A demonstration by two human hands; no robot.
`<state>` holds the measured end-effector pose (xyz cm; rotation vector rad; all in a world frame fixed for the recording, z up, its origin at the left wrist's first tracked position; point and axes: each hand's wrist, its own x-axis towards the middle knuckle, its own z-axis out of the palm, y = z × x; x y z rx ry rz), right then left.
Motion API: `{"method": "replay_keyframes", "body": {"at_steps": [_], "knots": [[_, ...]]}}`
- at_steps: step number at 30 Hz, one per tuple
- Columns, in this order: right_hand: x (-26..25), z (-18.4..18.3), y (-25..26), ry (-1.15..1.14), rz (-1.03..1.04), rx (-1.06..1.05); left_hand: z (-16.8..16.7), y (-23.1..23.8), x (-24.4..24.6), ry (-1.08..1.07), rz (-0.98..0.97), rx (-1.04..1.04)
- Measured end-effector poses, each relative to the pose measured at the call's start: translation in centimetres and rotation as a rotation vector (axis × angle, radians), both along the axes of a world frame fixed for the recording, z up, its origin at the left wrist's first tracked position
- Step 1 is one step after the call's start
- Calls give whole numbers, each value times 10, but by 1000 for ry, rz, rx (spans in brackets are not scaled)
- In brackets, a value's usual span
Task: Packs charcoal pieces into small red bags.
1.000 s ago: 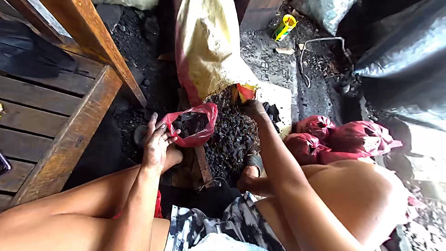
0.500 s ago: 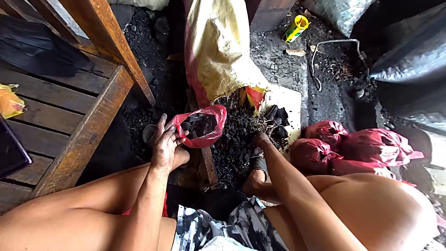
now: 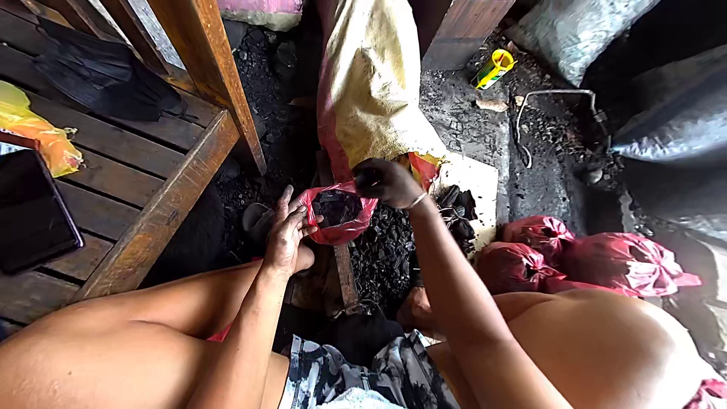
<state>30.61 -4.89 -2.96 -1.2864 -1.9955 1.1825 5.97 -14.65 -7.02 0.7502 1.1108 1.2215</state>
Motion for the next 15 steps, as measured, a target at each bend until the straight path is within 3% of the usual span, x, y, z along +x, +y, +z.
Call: {"method": "replay_keyframes", "body": {"at_steps": [5,7,11,15], "knots": [[-42,-25,-4,-647,138,-14,5,-4,-5,10,29,-10],[-35,-14,-3,-661,100,-34,5,-4,-5,-1,33,-16],[-13,-1,1,-511,-140,174,2,0,0,-18,17,-16],[9,-25,-3,-540,-160,-81,4,1,2,-2,-9,-4]]}}
